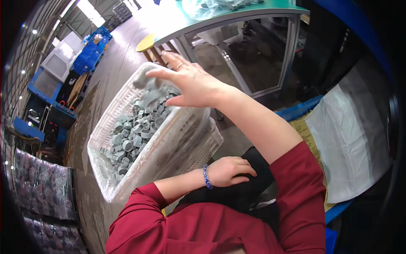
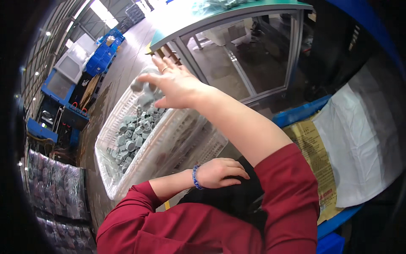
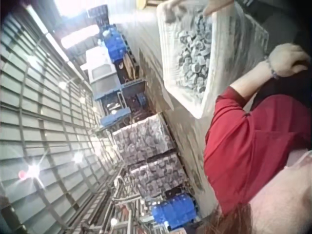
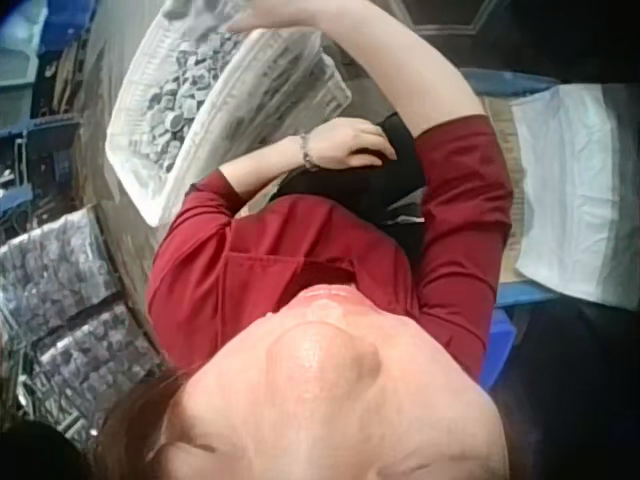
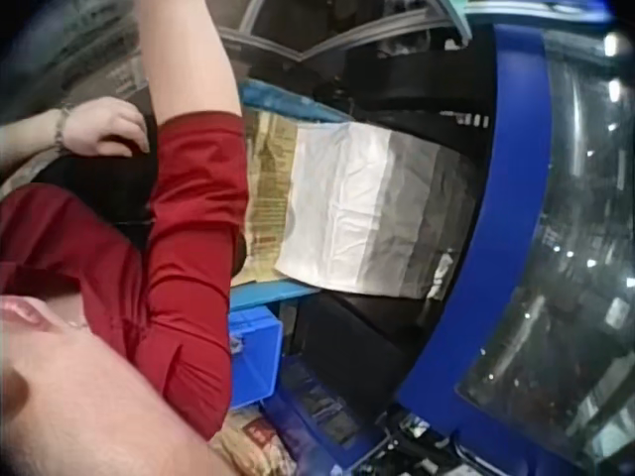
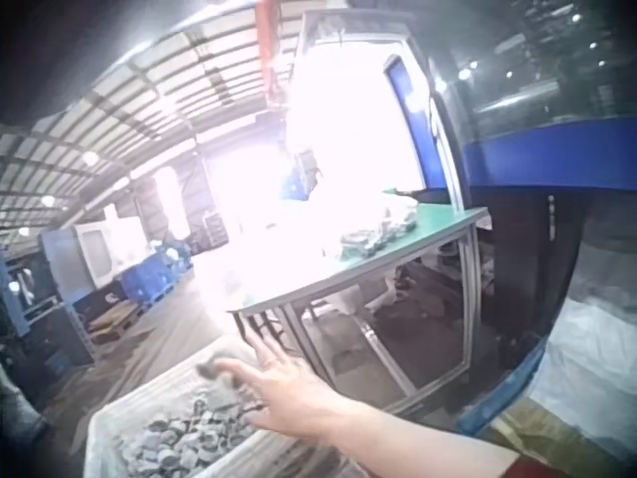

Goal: Gathering metal parts from storage bins and assembling them into plastic frames at a production workbench.

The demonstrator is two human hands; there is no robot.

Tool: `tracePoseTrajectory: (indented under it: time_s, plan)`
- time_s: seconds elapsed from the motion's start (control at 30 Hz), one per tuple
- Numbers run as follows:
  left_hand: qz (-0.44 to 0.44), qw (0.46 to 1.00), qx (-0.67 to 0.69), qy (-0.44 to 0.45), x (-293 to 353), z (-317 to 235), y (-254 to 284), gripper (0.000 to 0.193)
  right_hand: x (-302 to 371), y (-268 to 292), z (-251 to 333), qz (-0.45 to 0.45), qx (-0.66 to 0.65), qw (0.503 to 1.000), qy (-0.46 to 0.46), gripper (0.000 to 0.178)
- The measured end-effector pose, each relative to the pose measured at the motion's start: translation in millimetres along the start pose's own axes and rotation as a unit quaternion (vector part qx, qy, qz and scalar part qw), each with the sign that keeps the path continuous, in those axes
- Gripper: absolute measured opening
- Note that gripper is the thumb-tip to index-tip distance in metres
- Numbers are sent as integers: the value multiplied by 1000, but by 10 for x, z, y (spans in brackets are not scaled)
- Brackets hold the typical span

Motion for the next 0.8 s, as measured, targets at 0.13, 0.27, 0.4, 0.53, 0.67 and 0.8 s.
tracePoseTrajectory:
  time_s: [0.13, 0.27, 0.4, 0.53, 0.67, 0.8]
  plan:
    - [17, 999, 35, -25, -181, -21, -118, 21, 884, 836, 154, 24, -47, 997, -54, 54]
    - [50, 996, 59, -41, -733, -244, -246, 22, 3321, 1756, 93, -147, -62, 842, -516, 34]
    - [146, 982, 101, -70, -1496, -617, -745, 22, 6363, 1629, 1117, -343, 92, 646, -676, 28]
    - [322, 937, 135, -19, -2242, -756, -1415, 21, 7691, 1454, 2378, -338, 232, 435, -802, 32]
    - [390, 911, 132, 17, -2822, -439, -2074, 21, 8217, 1222, 2536, -130, 299, 342, -881, 51]
    - [408, 887, 151, 155, -3049, 368, -2618, 24, 8230, 1163, 1970, 20, 235, 258, -937, 81]
Point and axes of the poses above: each hand's wrist, its own x-axis away from the middle knuckle, its own y-axis out of the back of the hand, z = x × y, the point moved 2 cm from there along -x, towards the middle knuckle, and after that the axes turned 7 degrees about y, right-handed, at the moved point
